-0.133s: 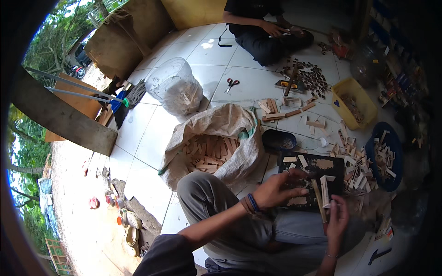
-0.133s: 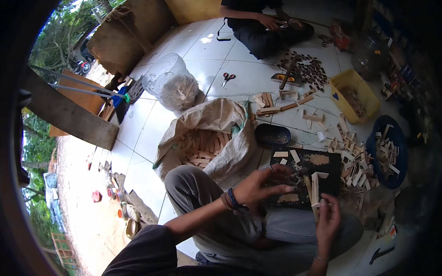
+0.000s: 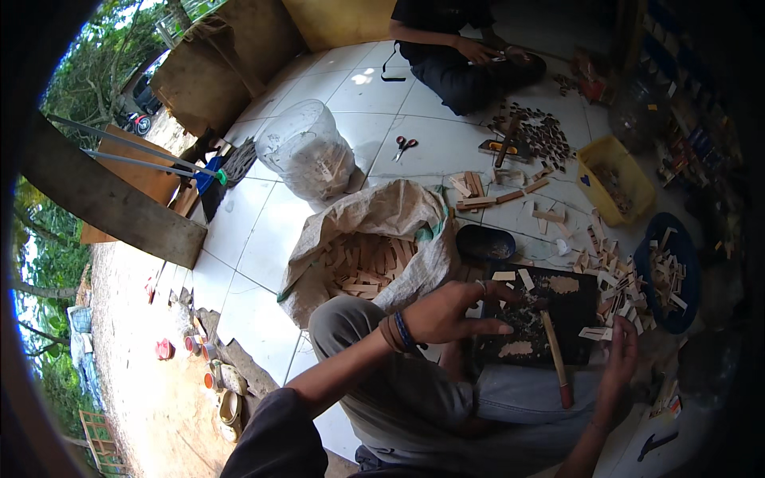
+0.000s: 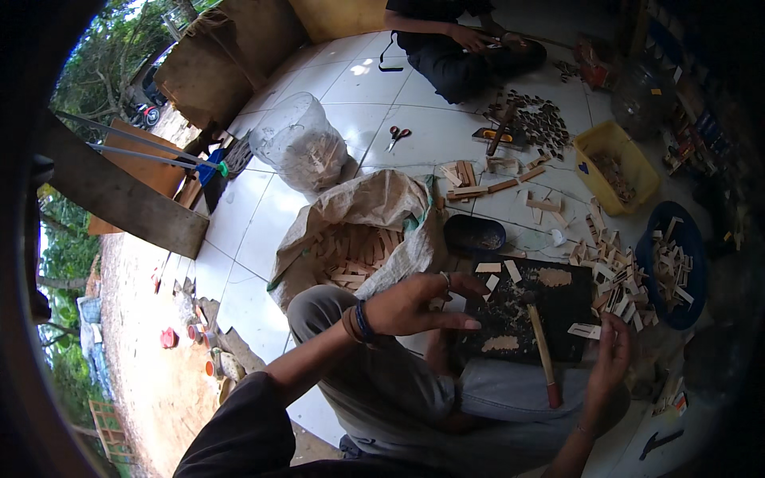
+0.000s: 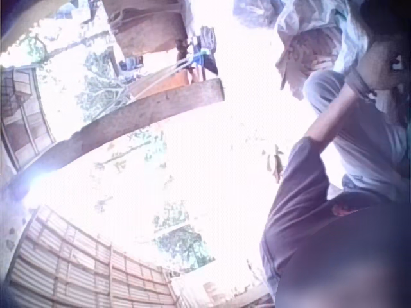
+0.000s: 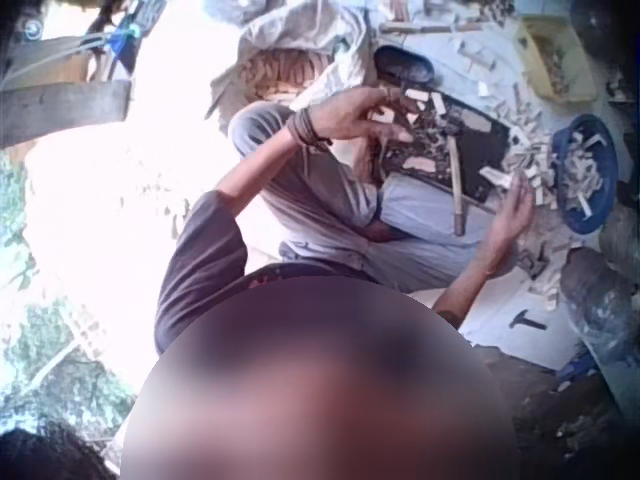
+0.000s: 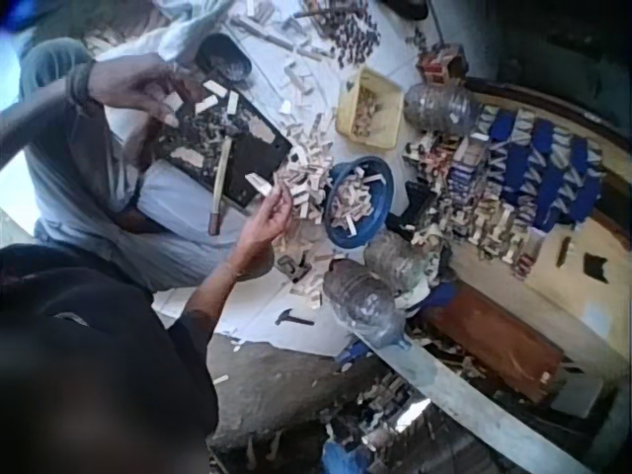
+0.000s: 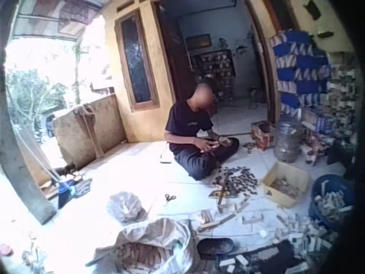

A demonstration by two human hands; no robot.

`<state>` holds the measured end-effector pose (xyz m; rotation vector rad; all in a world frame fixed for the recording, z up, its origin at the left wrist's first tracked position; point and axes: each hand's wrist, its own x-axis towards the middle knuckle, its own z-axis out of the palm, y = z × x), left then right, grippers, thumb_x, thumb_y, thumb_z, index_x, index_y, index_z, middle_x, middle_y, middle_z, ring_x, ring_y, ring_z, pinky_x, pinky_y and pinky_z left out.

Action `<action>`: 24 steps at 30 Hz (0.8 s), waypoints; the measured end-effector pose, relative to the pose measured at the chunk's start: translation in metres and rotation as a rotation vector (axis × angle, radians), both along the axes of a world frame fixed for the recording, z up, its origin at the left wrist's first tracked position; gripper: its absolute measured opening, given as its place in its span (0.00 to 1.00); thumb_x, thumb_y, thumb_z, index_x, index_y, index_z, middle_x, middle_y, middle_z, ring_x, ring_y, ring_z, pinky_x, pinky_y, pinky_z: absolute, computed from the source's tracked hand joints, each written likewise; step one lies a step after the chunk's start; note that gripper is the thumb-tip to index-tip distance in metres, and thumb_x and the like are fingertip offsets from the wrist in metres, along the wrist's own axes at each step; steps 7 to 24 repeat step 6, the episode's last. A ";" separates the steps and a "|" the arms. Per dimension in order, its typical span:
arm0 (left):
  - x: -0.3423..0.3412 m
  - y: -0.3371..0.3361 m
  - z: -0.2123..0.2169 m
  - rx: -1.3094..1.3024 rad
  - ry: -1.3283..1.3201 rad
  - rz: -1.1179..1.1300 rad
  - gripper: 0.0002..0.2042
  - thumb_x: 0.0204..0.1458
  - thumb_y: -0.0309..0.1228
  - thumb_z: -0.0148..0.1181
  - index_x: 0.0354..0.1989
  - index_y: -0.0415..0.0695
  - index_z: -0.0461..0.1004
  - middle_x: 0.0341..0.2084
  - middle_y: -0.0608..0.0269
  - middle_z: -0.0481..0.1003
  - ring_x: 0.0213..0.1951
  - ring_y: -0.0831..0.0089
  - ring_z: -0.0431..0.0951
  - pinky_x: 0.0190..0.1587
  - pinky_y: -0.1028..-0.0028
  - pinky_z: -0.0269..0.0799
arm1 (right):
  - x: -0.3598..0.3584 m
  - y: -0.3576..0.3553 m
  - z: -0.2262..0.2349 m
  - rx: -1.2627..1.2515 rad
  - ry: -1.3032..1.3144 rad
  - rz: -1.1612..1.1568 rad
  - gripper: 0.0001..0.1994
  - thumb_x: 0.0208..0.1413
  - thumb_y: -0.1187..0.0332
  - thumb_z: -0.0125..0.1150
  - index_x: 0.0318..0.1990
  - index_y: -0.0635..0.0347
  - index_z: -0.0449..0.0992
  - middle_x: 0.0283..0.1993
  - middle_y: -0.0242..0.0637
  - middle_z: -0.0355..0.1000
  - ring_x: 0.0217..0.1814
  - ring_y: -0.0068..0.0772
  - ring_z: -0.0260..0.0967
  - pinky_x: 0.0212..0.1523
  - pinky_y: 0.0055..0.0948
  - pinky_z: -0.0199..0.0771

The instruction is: The person sits on the floor and repeatedly picks up small wooden pieces from a sack. They place each piece on a black board and use a hammer to strike and shape it, then set the finished piece aside. Another person works nearby in the background.

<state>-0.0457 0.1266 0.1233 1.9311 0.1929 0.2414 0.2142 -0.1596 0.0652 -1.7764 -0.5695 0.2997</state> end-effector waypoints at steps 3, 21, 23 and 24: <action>-0.037 0.059 0.002 0.024 0.138 -0.056 0.25 0.59 0.41 0.70 0.61 0.42 0.76 0.48 0.55 0.83 0.50 0.64 0.83 0.55 0.65 0.77 | 0.054 0.007 0.001 -0.004 -0.159 -0.151 0.18 0.75 0.60 0.50 0.59 0.63 0.76 0.58 0.39 0.75 0.57 0.29 0.72 0.56 0.28 0.72; -0.067 0.129 -0.024 0.115 0.326 0.056 0.28 0.60 0.48 0.69 0.63 0.43 0.76 0.51 0.51 0.82 0.53 0.62 0.82 0.58 0.66 0.77 | 0.082 0.008 0.000 -0.094 -0.370 -0.142 0.19 0.75 0.62 0.50 0.66 0.61 0.71 0.65 0.47 0.71 0.65 0.37 0.71 0.67 0.36 0.66; -0.067 0.129 -0.024 0.115 0.326 0.056 0.28 0.60 0.48 0.69 0.63 0.43 0.76 0.51 0.51 0.82 0.53 0.62 0.82 0.58 0.66 0.77 | 0.082 0.008 0.000 -0.094 -0.370 -0.142 0.19 0.75 0.62 0.50 0.66 0.61 0.71 0.65 0.47 0.71 0.65 0.37 0.71 0.67 0.36 0.66; -0.067 0.129 -0.024 0.115 0.326 0.056 0.28 0.60 0.48 0.69 0.63 0.43 0.76 0.51 0.51 0.82 0.53 0.62 0.82 0.58 0.66 0.77 | 0.082 0.008 0.000 -0.094 -0.370 -0.142 0.19 0.75 0.62 0.50 0.66 0.61 0.71 0.65 0.47 0.71 0.65 0.37 0.71 0.67 0.36 0.66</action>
